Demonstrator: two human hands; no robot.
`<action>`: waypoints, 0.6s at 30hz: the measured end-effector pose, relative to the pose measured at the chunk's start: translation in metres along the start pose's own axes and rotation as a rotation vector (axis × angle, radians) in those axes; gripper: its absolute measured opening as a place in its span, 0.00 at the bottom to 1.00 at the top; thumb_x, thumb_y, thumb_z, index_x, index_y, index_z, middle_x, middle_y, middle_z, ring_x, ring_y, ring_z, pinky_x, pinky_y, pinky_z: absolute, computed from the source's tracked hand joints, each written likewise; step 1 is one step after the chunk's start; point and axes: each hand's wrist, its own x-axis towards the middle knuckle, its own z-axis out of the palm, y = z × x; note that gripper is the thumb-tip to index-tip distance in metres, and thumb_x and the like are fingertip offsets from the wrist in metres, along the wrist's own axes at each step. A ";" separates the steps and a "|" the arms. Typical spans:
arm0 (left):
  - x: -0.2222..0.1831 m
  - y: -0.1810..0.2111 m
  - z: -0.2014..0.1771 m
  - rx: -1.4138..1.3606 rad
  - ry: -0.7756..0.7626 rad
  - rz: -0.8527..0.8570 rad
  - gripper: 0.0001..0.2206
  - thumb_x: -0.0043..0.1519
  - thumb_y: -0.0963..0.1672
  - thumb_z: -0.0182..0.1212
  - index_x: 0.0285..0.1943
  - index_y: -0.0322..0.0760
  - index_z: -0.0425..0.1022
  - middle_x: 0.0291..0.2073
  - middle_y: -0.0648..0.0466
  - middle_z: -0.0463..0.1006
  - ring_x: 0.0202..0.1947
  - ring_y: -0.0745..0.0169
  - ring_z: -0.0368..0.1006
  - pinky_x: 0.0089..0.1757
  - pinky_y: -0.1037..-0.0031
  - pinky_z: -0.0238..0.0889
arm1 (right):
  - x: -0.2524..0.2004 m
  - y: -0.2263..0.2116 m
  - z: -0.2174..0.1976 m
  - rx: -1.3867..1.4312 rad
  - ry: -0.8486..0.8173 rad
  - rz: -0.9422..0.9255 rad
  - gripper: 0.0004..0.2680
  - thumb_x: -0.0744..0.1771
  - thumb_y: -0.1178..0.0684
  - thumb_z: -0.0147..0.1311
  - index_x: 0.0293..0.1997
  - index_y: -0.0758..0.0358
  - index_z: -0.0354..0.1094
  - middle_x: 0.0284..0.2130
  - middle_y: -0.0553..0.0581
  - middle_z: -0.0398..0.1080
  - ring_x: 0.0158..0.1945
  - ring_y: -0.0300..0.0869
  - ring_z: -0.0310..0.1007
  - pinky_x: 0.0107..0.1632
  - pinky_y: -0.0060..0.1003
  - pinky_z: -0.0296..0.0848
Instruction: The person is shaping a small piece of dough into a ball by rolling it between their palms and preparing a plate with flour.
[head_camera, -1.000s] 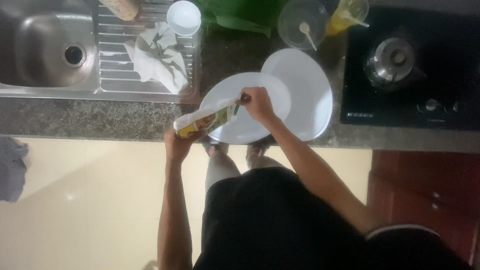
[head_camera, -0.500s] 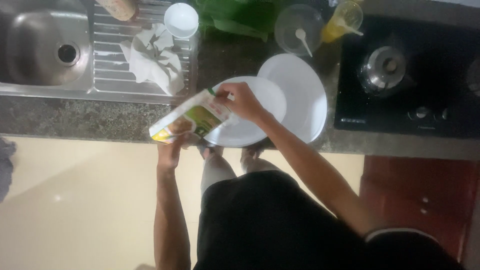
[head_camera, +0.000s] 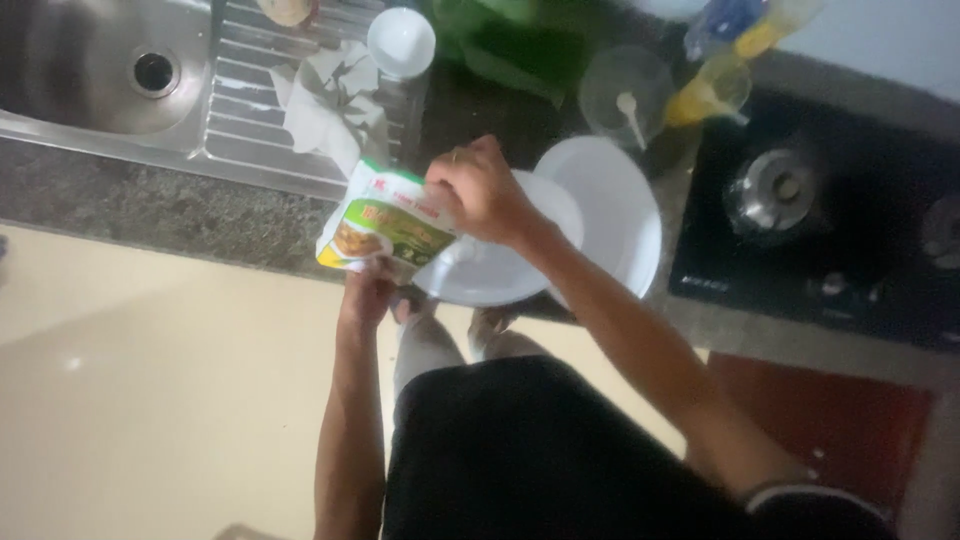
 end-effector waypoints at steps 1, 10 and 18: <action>0.005 -0.013 -0.007 -0.027 0.019 0.000 0.07 0.53 0.38 0.58 0.40 0.32 0.70 0.24 0.47 0.74 0.22 0.57 0.73 0.28 0.69 0.66 | 0.000 0.000 -0.003 -0.039 0.006 -0.021 0.05 0.64 0.50 0.49 0.27 0.55 0.65 0.18 0.49 0.64 0.26 0.45 0.68 0.42 0.41 0.63; 0.000 -0.001 0.077 0.229 0.069 -0.031 0.31 0.51 0.41 0.61 0.64 0.42 0.53 0.51 0.39 0.68 0.56 0.40 0.64 0.53 0.52 0.57 | 0.022 0.015 -0.111 -0.327 -0.045 -0.044 0.06 0.65 0.53 0.46 0.28 0.57 0.67 0.21 0.52 0.66 0.28 0.47 0.68 0.45 0.43 0.61; -0.019 0.001 0.073 1.234 0.211 0.117 0.17 0.50 0.47 0.65 0.47 0.41 0.73 0.45 0.53 0.77 0.37 0.63 0.73 0.26 0.75 0.66 | 0.031 0.141 -0.194 -0.812 -0.020 0.063 0.09 0.61 0.71 0.41 0.32 0.63 0.66 0.27 0.55 0.67 0.38 0.50 0.68 0.54 0.49 0.54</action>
